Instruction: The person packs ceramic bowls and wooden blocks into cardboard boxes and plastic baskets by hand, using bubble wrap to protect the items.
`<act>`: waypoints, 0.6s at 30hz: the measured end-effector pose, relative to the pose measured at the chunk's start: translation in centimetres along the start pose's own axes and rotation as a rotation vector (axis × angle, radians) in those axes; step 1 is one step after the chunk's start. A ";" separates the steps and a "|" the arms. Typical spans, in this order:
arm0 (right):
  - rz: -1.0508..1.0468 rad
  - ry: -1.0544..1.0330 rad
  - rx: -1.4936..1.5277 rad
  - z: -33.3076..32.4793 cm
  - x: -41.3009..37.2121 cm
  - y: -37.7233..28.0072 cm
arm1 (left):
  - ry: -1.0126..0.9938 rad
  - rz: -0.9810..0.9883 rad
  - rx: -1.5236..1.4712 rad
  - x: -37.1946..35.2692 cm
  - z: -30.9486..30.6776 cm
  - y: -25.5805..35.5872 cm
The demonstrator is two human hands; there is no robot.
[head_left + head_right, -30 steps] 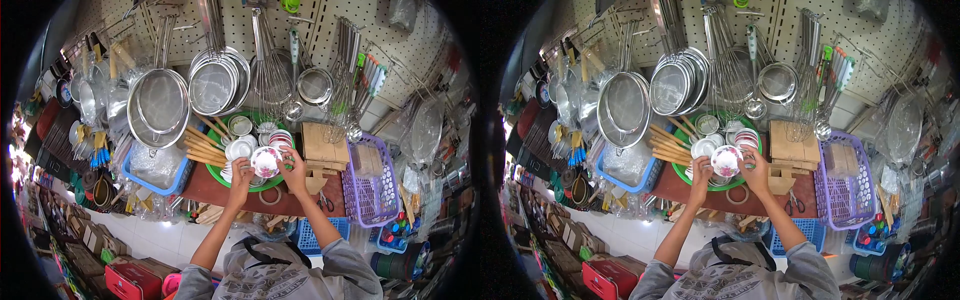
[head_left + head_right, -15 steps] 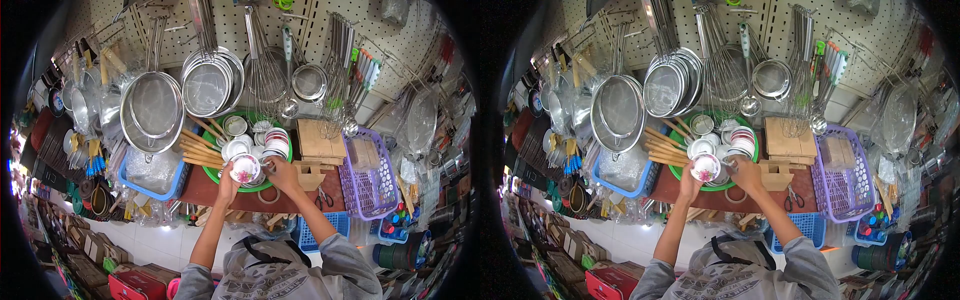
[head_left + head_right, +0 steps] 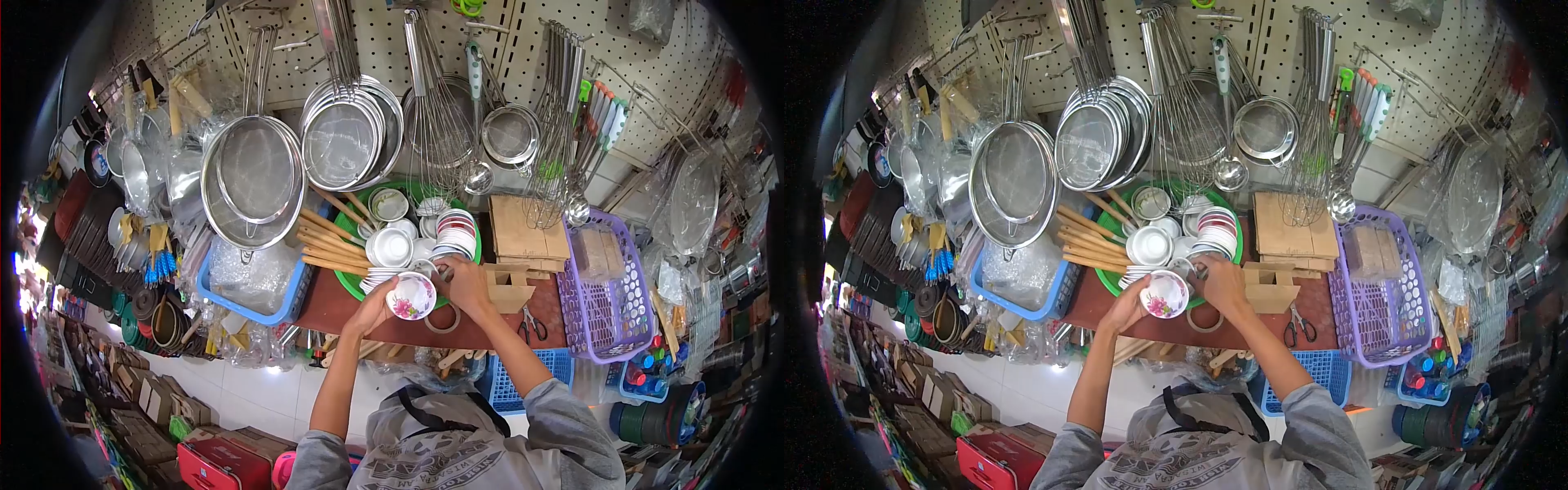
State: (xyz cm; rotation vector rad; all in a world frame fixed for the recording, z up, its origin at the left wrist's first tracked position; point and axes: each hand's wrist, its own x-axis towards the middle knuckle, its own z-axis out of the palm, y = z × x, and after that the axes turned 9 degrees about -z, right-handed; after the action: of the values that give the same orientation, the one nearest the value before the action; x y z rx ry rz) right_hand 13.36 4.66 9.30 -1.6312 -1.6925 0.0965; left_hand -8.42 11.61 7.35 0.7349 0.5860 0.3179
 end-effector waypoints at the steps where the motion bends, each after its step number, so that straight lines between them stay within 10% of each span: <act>1: 0.040 0.032 0.054 -0.1 0.0 -0.2 | 0.010 0.001 -0.009 0.0 0.0 -0.1; 18: -0.008 0.206 0.609 -4.4 1.1 -1.1 | 0.263 0.224 -0.085 0.3 0.6 -3.3</act>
State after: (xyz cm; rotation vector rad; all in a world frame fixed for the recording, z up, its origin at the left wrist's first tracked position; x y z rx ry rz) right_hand 15.07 3.49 13.52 -1.1329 -1.3374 0.3859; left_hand -7.57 9.09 5.31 0.6825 0.7352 0.6499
